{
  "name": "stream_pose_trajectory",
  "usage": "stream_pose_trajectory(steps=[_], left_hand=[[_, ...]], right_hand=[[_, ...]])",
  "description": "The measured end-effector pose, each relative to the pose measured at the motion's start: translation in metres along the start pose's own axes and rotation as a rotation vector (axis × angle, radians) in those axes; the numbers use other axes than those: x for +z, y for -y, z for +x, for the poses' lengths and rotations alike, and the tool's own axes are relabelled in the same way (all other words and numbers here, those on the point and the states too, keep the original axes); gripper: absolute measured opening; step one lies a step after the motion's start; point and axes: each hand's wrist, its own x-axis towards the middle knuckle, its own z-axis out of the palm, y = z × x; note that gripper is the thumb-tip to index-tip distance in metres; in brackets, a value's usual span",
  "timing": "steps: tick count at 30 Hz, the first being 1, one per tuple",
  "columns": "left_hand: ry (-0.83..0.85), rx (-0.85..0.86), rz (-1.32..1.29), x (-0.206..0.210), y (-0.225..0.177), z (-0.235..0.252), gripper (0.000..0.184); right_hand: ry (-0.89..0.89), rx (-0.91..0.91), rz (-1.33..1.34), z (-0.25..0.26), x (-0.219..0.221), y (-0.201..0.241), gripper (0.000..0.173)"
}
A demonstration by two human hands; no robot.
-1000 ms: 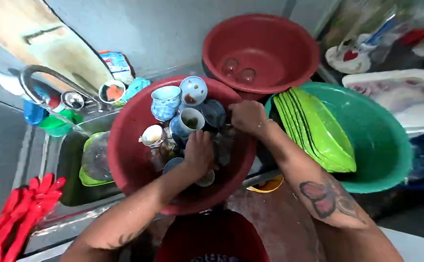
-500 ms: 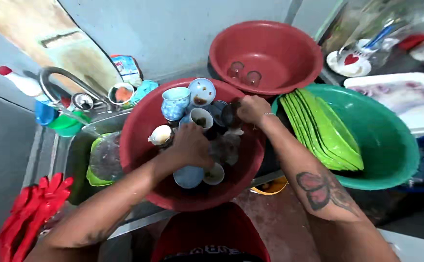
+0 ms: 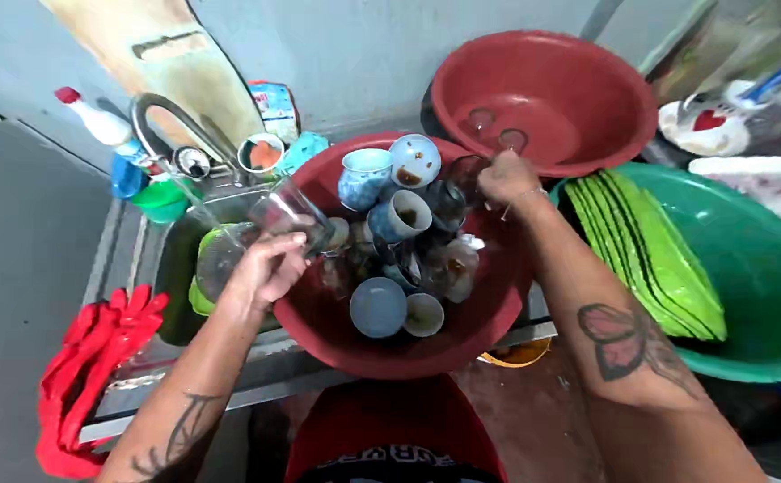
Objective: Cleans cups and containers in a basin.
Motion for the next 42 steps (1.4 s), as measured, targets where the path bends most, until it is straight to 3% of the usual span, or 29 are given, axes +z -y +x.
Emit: stream_pose_trajectory(steps=[4,8,11,15,18,23,31,35,37,39,42], left_hand=[[-0.053,0.016,-0.187,-0.001,0.006,0.002,0.037],[-0.246,-0.001,-0.201,0.013,0.000,0.010,0.037],[-0.300,-0.012,0.190,0.012,0.000,0.021,0.031],[-0.329,0.036,0.735,0.008,0.005,0.043,0.072],[-0.325,0.026,0.888,0.012,0.008,0.058,0.096],[-0.382,-0.100,1.070,0.020,0.016,0.074,0.102],[-0.281,-0.095,1.388,0.019,0.020,0.067,0.086],[-0.239,0.118,1.604,0.023,0.021,0.063,0.063],[-0.096,0.288,1.679,0.029,0.023,0.059,0.039],[0.086,0.395,1.716,0.030,0.030,0.063,0.022],[0.208,-0.052,1.905,0.058,0.021,0.072,0.027]], right_hand=[[0.053,-0.013,-0.081,0.002,0.003,0.002,0.028],[0.049,0.009,-0.026,-0.001,0.008,0.006,0.030],[0.024,0.032,0.014,-0.002,0.008,0.009,0.031],[-0.059,0.028,0.016,-0.008,-0.002,0.013,0.035],[-0.071,0.044,0.055,-0.007,-0.012,0.010,0.036],[0.027,0.050,0.099,0.001,-0.004,-0.002,0.033],[0.042,0.149,0.203,0.017,0.028,0.005,0.031],[0.018,0.056,0.427,0.022,0.031,0.003,0.048],[0.003,-0.019,0.480,0.014,0.031,0.009,0.045],[0.025,-0.118,0.349,0.002,0.027,0.013,0.040],[0.160,-0.279,-0.176,-0.024,0.027,0.010,0.038]])
